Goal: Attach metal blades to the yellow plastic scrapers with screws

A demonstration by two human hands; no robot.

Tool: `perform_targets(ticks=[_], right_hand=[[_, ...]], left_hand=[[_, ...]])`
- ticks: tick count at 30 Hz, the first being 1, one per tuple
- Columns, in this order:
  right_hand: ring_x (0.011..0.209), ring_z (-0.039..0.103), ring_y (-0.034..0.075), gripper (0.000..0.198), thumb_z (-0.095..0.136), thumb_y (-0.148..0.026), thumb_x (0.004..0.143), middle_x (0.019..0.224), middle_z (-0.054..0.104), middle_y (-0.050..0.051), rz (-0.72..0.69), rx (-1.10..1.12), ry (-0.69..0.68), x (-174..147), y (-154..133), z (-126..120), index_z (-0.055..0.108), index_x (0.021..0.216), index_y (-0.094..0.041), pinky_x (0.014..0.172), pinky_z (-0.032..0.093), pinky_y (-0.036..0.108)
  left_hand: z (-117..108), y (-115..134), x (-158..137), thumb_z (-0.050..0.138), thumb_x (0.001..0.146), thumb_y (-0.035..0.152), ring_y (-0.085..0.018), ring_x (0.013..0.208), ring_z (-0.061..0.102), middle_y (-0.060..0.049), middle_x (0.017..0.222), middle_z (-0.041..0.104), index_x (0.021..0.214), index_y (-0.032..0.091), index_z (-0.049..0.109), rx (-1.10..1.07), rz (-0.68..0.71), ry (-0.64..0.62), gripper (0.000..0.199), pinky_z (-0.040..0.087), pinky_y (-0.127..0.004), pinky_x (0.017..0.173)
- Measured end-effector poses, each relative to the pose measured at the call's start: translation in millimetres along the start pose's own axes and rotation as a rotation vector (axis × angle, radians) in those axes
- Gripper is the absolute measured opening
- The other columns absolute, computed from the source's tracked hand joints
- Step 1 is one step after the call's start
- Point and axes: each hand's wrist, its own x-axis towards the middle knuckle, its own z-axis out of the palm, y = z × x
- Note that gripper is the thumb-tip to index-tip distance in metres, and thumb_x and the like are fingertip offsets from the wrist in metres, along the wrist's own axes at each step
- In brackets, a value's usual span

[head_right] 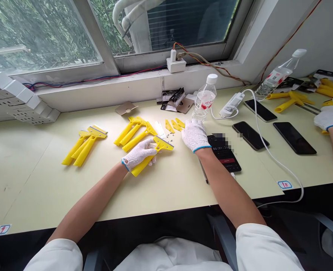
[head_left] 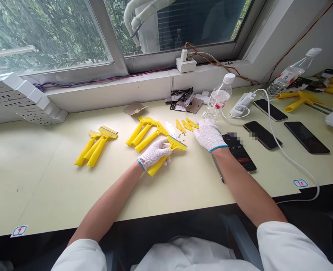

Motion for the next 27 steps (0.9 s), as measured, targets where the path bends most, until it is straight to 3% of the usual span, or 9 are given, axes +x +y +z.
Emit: perform_targets(ticks=[3,8,16,21,27], right_hand=[[0.123,0.072,0.026,0.039,0.073,-0.043,0.111,0.141,0.070,0.014,-0.045,0.069,0.034,-1.0,-5.0,3.5,0.071,0.140,-0.017,0.107,0.064,0.048],[0.097,0.074,0.025,0.015,0.071,-0.027,0.106,0.113,0.080,0.011,-0.199,0.200,-0.003,-14.0,-27.6,10.5,0.079,0.115,-0.019,0.095,0.061,0.038],[0.088,0.074,0.021,0.016,0.065,-0.010,0.099,0.099,0.078,0.005,-0.535,0.463,-0.042,-35.0,-46.0,27.5,0.074,0.107,-0.020,0.082,0.058,0.033],[0.088,0.078,0.022,0.007,0.069,-0.015,0.103,0.102,0.081,0.006,-0.642,0.427,-0.003,-41.0,-48.1,30.6,0.072,0.106,-0.021,0.083,0.062,0.035],[0.085,0.079,0.021,0.012,0.068,-0.012,0.103,0.097,0.082,0.006,-0.726,0.300,0.109,-46.3,-48.9,31.8,0.075,0.101,-0.022,0.081,0.062,0.033]], left_hand=[[0.4,-1.4,-3.6,0.082,0.093,0.037,-0.017,0.071,0.076,-0.010,0.115,0.075,0.136,0.019,0.063,-0.018,0.043,0.001,0.050,0.061,-0.031,0.060],[0.9,-4.7,-9.4,0.085,0.093,0.041,-0.016,0.068,0.077,-0.013,0.121,0.078,0.138,0.020,0.062,-0.030,0.065,0.007,0.055,0.061,-0.031,0.062],[3.8,-18.1,-32.2,0.088,0.089,0.037,-0.022,0.073,0.084,-0.014,0.134,0.076,0.130,0.023,0.058,-0.059,0.039,0.029,0.053,0.061,-0.028,0.052],[9.2,-20.8,-43.3,0.088,0.086,0.033,-0.020,0.065,0.082,-0.018,0.147,0.069,0.127,0.024,0.057,0.000,0.010,0.129,0.052,0.059,-0.026,0.043],[18.3,-20.4,-46.0,0.077,0.088,0.028,-0.017,0.062,0.081,-0.017,0.154,0.066,0.131,0.024,0.061,0.058,0.034,0.156,0.046,0.063,-0.028,0.046]])
